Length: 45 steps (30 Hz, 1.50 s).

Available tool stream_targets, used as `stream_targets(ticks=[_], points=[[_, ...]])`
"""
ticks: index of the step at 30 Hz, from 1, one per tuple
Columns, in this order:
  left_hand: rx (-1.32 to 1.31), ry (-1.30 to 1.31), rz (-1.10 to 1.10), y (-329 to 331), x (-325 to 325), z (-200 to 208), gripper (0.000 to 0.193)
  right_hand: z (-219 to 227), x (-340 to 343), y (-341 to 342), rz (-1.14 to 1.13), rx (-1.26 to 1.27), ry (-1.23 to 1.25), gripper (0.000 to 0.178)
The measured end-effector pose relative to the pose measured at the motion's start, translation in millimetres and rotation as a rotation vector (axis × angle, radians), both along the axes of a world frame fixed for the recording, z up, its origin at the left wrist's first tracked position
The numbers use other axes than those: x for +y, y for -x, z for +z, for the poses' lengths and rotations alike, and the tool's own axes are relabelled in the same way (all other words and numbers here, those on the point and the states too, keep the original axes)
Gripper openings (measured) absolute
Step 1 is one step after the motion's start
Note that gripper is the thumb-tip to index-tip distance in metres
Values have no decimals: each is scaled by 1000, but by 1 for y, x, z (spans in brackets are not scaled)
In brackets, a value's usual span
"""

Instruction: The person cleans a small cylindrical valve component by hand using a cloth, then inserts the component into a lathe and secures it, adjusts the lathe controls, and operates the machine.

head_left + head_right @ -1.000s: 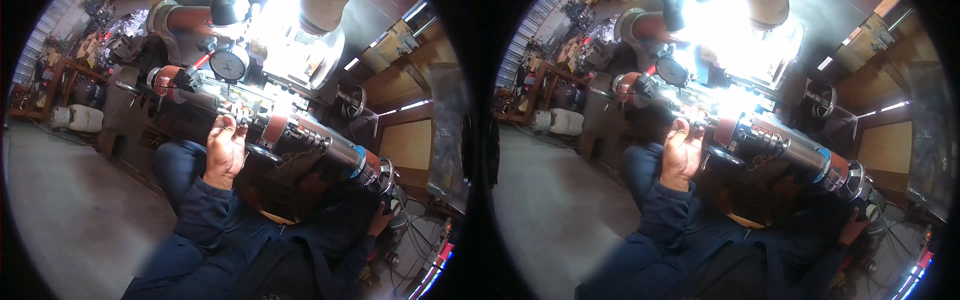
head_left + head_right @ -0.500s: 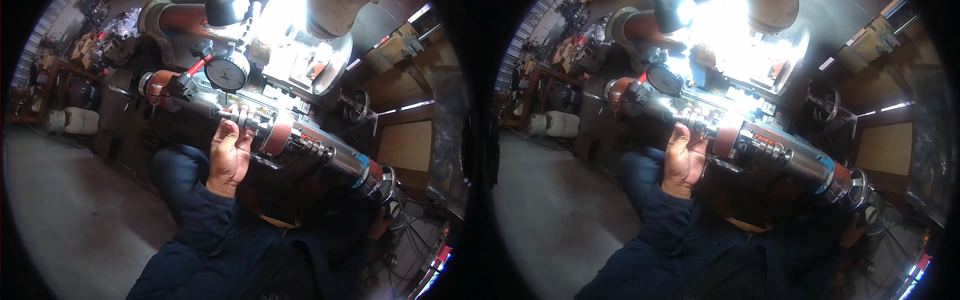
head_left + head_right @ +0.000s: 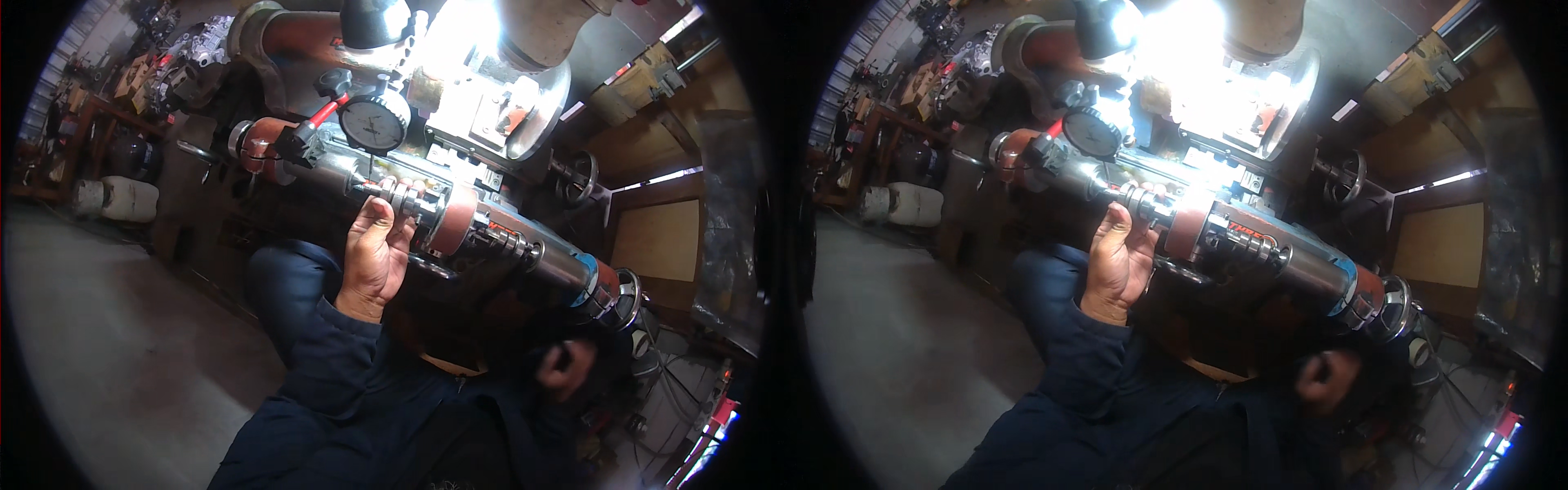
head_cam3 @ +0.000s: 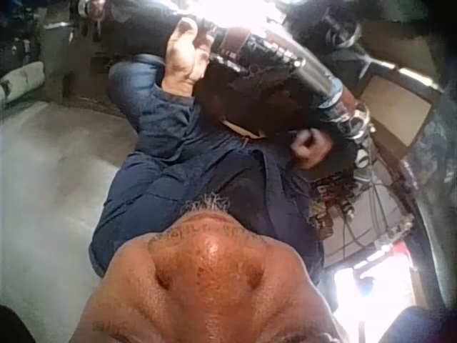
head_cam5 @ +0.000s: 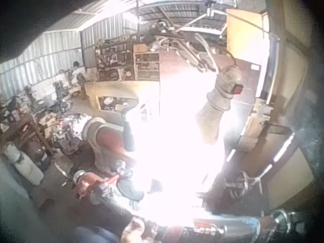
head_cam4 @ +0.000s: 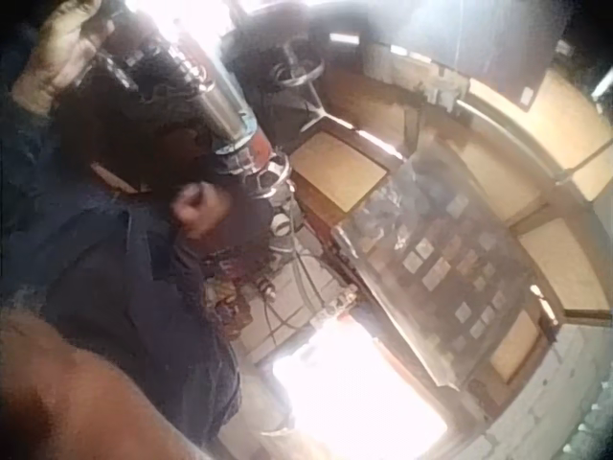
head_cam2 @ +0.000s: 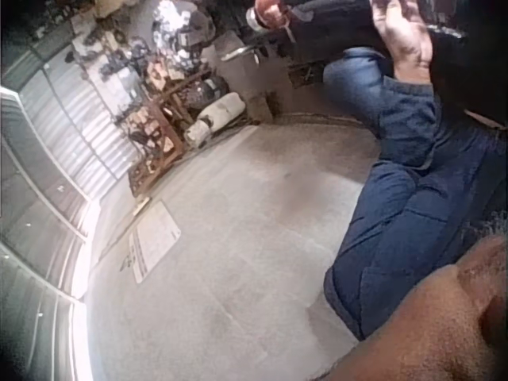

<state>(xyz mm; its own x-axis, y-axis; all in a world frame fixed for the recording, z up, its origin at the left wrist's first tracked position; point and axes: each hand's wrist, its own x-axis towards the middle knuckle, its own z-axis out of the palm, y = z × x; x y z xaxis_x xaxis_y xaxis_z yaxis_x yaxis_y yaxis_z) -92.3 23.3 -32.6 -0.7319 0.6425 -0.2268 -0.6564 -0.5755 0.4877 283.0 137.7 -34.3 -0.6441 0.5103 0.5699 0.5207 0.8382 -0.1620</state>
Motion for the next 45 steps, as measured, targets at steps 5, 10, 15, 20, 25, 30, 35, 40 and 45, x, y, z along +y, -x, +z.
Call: stream_targets(ticks=[5,10,15,20,25,30,35,40,45], points=[[-88,-58,-26,2,4,-4,13,64,-26,156,533,137,108,28],[-106,-52,9,3,-1,-1,22,105,-14,276,444,-55,94,52],[-109,-44,-15,3,1,6,24,88,-8,318,502,-137,47,55],[-108,-26,-25,5,-1,13,23,89,-18,324,462,-201,93,45],[-100,-15,-59,6,-1,5,21,85,-22,325,426,-198,75,44],[-61,74,24,0,3,11,21,80,-21,324,416,-134,63,43],[149,528,576,17,-32,29,20,79,-20,323,412,-122,62,43],[375,413,1071,189,-93,58,25,78,-16,319,410,-147,57,44],[-134,113,508,285,-93,-29,57,77,-21,325,438,-135,55,44]])
